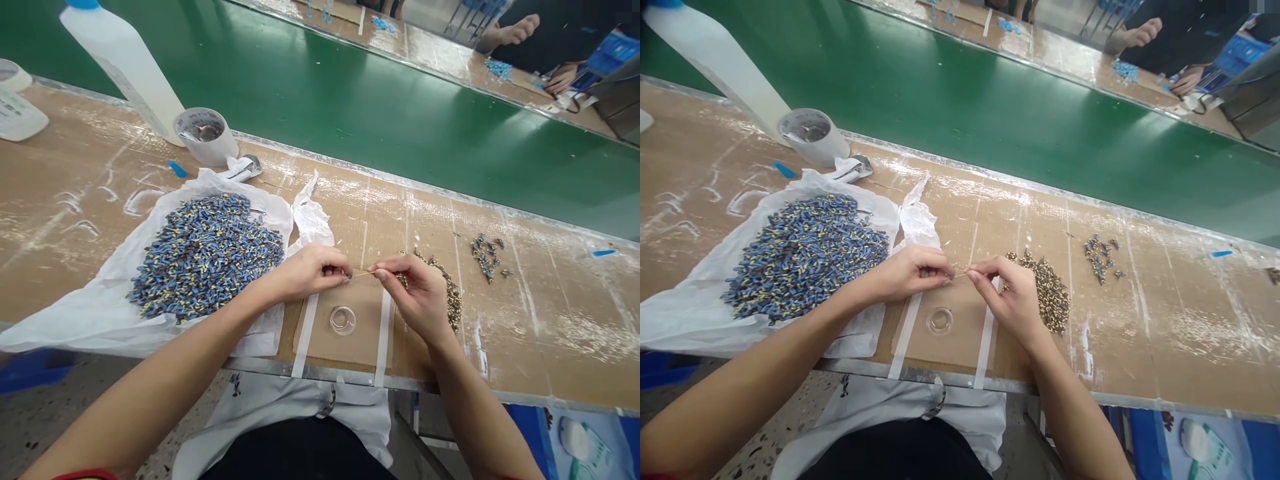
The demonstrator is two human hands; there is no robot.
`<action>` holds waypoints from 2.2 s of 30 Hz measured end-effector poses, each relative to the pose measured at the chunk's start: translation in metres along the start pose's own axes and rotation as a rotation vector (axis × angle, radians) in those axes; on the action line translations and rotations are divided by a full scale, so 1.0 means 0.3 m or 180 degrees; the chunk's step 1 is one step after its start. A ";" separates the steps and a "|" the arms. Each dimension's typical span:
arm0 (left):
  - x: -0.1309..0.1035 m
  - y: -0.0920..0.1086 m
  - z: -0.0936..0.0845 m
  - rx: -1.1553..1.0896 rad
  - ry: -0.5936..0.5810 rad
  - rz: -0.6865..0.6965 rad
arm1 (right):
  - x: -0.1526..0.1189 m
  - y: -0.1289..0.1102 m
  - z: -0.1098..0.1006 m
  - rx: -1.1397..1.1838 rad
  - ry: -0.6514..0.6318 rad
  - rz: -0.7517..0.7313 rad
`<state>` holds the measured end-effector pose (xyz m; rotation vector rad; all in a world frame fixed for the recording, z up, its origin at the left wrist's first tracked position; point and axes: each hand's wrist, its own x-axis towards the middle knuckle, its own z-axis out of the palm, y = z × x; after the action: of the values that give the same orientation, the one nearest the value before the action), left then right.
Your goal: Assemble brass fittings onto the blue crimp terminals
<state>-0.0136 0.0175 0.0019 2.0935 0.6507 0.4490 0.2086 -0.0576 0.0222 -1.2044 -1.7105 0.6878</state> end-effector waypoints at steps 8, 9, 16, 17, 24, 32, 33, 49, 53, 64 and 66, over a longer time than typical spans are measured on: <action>0.001 -0.001 -0.002 0.0034 0.0013 -0.0015 | 0.009 -0.047 -0.019 0.0428 -0.1521 -0.0153; 0.001 -0.001 -0.002 0.0030 0.0025 -0.0019 | 0.007 -0.052 -0.007 0.0381 -0.1682 -0.0133; 0.006 0.014 -0.009 0.0070 0.0093 -0.0060 | 0.014 -0.020 -0.009 -0.0166 -0.1650 0.0057; 0.007 0.016 -0.009 0.0092 0.0100 -0.0090 | 0.021 0.000 -0.031 -0.0327 -0.1376 0.0165; 0.004 0.012 -0.006 0.0171 0.0151 -0.0117 | 0.054 0.139 -0.170 -0.1607 -0.0031 0.0619; 0.004 0.015 -0.004 0.0208 0.0213 -0.0165 | 0.062 0.164 -0.122 -0.1908 -0.0194 0.0717; 0.004 0.017 -0.004 0.0204 0.0219 -0.0173 | 0.063 0.162 -0.116 -0.1995 -0.0230 0.0748; 0.011 0.011 -0.004 0.0223 0.0269 -0.0286 | 0.114 0.115 -0.046 -0.3066 -0.0495 0.0953; 0.013 0.013 -0.005 0.0230 0.0271 -0.0318 | 0.123 0.135 -0.057 -0.2689 -0.0379 0.0722; 0.010 0.016 -0.004 0.0180 0.0300 -0.0370 | 0.114 0.194 -0.079 -0.1928 -0.0168 0.0670; 0.010 0.020 -0.003 0.0177 0.0316 -0.0379 | 0.121 0.192 -0.067 -0.1995 -0.0169 0.0770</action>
<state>-0.0101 0.0169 0.0078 2.0811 0.8498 0.4742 0.2469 -0.0039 -0.0039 -1.8592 -1.9110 0.3205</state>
